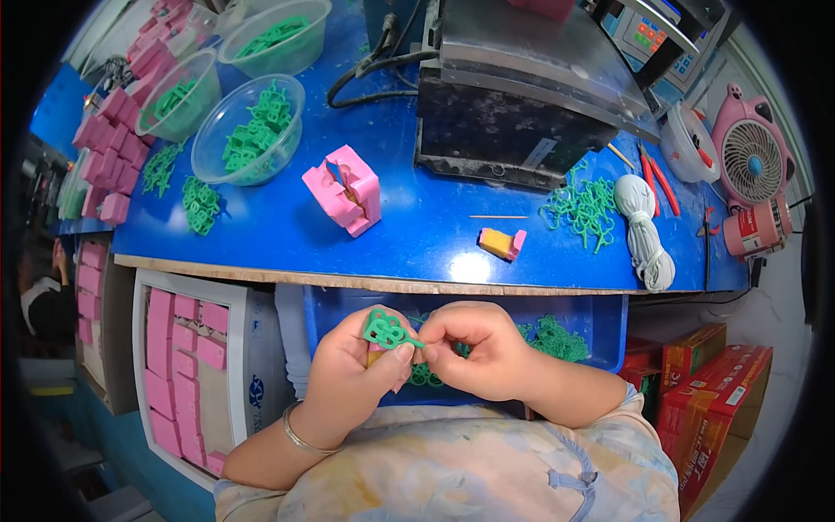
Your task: Assembling multicolored wax components into a mold and using a heat press machine to join them.
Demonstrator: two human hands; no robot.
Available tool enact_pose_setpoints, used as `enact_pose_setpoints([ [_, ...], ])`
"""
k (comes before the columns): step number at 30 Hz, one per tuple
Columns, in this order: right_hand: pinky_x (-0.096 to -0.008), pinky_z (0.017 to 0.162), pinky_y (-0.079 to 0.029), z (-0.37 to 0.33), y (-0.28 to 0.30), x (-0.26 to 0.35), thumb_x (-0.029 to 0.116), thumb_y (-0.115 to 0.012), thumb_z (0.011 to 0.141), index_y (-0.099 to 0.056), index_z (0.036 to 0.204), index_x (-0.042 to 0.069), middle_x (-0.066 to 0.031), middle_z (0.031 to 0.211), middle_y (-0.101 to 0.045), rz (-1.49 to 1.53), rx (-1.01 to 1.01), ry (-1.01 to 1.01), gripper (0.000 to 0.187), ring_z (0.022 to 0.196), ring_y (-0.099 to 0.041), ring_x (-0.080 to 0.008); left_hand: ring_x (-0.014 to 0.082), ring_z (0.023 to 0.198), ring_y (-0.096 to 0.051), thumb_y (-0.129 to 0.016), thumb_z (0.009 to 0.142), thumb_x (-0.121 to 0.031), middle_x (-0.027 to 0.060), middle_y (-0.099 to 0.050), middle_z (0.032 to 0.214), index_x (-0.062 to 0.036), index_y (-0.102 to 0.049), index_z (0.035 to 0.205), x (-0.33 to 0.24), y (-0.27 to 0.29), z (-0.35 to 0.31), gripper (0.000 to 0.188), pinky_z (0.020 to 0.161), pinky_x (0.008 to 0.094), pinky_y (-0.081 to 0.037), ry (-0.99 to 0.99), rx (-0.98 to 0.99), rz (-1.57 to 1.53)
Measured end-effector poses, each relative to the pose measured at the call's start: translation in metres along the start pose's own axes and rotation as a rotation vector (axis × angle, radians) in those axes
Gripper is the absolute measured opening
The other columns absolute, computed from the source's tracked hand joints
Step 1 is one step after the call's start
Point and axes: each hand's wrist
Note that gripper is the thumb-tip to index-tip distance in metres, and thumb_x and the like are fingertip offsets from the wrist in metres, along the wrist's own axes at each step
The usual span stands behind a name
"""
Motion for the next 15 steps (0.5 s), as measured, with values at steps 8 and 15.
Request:
enact_pose_setpoints([
  [8,-0.0252,0.048,-0.035,0.000,-0.001,-0.002,0.007,-0.057,0.077,-0.055,0.071,0.002,-0.0004,0.059,-0.046,-0.119,0.030,0.029,0.008,0.054,-0.042,-0.0076,0.0119,0.078,-0.054,-0.061,0.075,0.002,0.0054,-0.054,0.090,-0.0010,-0.055,0.089,0.008,0.006,0.000,0.015,0.066,0.0241,-0.044,-0.346,-0.069,0.591],
  [15,-0.0240,0.040,-0.027,0.003,0.007,-0.007,0.009,-0.042,0.081,-0.046,0.059,0.005,-0.0002,0.050,-0.039,0.723,0.222,-0.567,0.022,0.041,-0.034,-0.0099,0.0244,0.067,-0.055,-0.067,0.060,0.002,0.0101,-0.055,0.077,-0.0018,-0.057,0.086,-0.002,0.007,0.004,0.028,0.059,0.0323,-0.046,-0.858,0.052,1.141],
])
Point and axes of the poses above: each hand's wrist, its own z-axis towards the middle knuckle, its own y-axis out of the back of the hand, x = y × z
